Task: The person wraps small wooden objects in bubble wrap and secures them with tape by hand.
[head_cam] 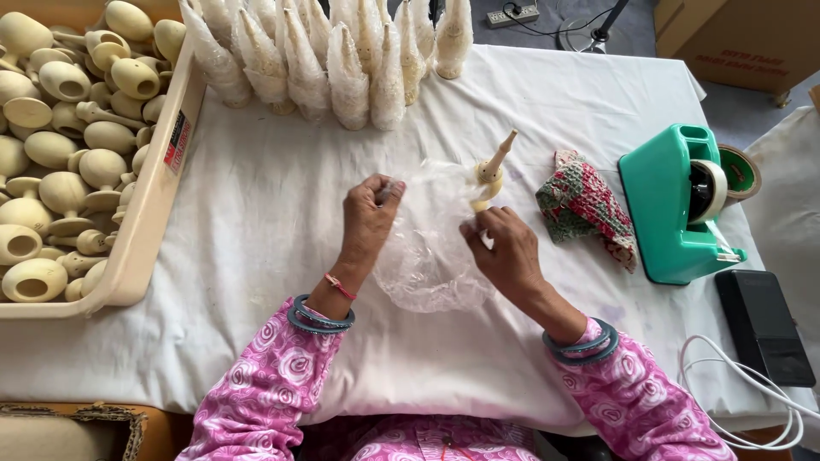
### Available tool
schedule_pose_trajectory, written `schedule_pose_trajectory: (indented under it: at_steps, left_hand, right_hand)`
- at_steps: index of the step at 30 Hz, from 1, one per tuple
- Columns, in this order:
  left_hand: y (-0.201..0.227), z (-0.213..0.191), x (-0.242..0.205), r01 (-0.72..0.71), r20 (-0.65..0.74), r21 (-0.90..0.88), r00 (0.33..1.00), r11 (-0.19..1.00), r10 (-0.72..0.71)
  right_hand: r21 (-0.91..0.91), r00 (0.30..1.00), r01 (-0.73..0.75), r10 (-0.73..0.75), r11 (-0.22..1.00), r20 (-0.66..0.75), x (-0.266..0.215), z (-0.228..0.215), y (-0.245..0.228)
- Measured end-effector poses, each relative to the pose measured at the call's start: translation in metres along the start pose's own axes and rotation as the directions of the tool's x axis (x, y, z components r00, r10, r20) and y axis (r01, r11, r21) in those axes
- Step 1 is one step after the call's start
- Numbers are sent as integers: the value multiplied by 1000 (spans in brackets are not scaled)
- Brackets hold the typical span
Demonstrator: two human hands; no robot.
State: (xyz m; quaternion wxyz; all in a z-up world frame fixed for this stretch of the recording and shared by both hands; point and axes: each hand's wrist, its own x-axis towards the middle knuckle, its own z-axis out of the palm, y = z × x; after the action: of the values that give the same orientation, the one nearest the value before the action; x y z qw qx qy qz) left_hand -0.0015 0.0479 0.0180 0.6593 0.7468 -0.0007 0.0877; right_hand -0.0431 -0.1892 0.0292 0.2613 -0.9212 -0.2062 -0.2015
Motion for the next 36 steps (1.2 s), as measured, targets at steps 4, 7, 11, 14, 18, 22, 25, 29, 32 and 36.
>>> schedule_pose_trajectory:
  at_steps: [4, 7, 11, 14, 18, 22, 25, 29, 32, 36]
  left_hand:
    - [-33, -24, 22, -40, -130, -5, 991, 999, 39]
    - [-41, -41, 29, -17, -163, -43, 987, 999, 10]
    - [-29, -48, 27, 71, -138, 18, 988, 997, -68]
    - [-35, -59, 29, 0, -152, 377, 986, 926, 62]
    - [-6, -65, 25, -150, -227, 585, 913, 797, 338]
    - [57, -42, -3, -454, -154, 507, 789, 733, 595]
    - [81, -5, -23, -685, 226, 403, 717, 607, 660]
    - [82, 31, -34, -867, 610, 416, 490, 274, 623]
    - [73, 42, -36, -890, 625, 434, 408, 138, 666]
    - [53, 42, -30, -891, 618, 398, 436, 218, 655]
  right_hand:
    - [305, 974, -218, 224, 927, 14, 5, -11, 21]
    - [385, 941, -332, 333, 861, 67, 8, -21, 36]
    - [473, 889, -450, 432, 757, 155, 13, -33, 30]
    - [404, 897, -441, 406, 801, 174, 9, -23, 54]
    - [358, 887, -462, 414, 812, 205, 7, -14, 65]
    - [378, 864, -499, 416, 779, 283, 7, -7, 64]
    - [440, 872, -484, 375, 756, 315, 6, -5, 67]
    - [411, 893, -428, 307, 805, 330, 3, -2, 75]
    - [658, 920, -351, 114, 666, 375, -2, 2, 82]
    - [751, 874, -445, 53, 489, 483, 8, -11, 67]
